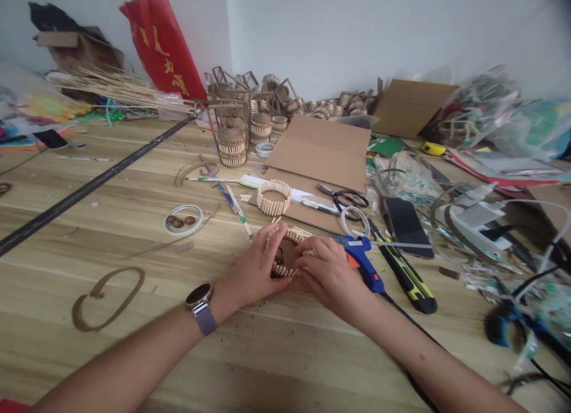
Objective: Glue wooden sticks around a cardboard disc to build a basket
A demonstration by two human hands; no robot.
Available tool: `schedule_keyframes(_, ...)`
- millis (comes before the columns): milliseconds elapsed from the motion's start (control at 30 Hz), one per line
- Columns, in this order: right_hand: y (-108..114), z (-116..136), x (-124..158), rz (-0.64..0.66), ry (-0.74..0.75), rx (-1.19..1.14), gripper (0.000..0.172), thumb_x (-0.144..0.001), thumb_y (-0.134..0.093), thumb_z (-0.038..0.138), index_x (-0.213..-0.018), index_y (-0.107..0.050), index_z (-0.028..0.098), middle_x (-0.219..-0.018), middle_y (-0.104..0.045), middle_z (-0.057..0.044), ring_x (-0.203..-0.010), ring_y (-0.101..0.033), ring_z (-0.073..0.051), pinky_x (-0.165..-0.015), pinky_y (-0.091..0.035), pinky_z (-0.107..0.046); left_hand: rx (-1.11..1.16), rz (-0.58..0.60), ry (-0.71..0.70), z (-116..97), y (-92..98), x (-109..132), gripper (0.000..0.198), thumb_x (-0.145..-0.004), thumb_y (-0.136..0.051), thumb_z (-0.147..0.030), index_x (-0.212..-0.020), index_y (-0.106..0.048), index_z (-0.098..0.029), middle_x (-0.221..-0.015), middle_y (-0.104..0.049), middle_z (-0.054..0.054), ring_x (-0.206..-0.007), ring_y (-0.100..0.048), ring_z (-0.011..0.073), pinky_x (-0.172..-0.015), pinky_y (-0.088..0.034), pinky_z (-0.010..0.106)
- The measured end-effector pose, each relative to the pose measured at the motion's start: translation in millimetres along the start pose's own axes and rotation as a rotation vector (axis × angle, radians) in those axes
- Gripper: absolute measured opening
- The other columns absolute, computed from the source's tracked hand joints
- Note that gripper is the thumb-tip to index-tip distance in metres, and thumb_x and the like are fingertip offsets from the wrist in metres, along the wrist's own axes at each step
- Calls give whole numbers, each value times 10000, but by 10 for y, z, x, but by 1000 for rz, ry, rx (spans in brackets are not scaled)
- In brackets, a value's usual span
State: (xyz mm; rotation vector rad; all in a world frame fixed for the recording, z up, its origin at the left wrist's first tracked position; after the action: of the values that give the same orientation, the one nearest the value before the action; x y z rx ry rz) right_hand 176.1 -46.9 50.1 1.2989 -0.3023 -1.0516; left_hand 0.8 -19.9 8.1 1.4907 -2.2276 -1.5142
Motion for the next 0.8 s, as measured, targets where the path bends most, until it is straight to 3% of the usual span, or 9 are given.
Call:
schedule_keyframes(533, -62, 27, 30, -104, 47, 55, 122, -918, -536, 158, -858, -632, 202, -971, -663, -53, -958, -529, -211, -816, -343, -361, 16, 12, -58, -9, 2, -8, 1026, -744, -719, -217, -1480, -5, -250, -1444, -276, 195, -1378, -283, 362, -1092, -344, 590)
schedule_keyframes(800, -94, 26, 45, -148, 75, 47, 124, -925, -537, 173, -848, -631, 198, -938, -658, -48, -954, -529, -204, -817, -338, -356, 56, 21, -44, -2, 0, -2, 1103, -702, -805, -354, -1481, -30, -255, -1445, -280, 201, -1373, -291, 373, -1087, -353, 591)
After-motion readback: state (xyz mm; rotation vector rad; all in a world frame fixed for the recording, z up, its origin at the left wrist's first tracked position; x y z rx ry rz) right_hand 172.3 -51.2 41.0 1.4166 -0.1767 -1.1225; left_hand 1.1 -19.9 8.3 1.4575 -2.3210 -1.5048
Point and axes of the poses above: each hand's wrist, its own x-axis away from the middle knuckle, its own y-axis out of the back of the hand, z = x × y, the point moved 2 cm from there along -x, towards the middle knuckle
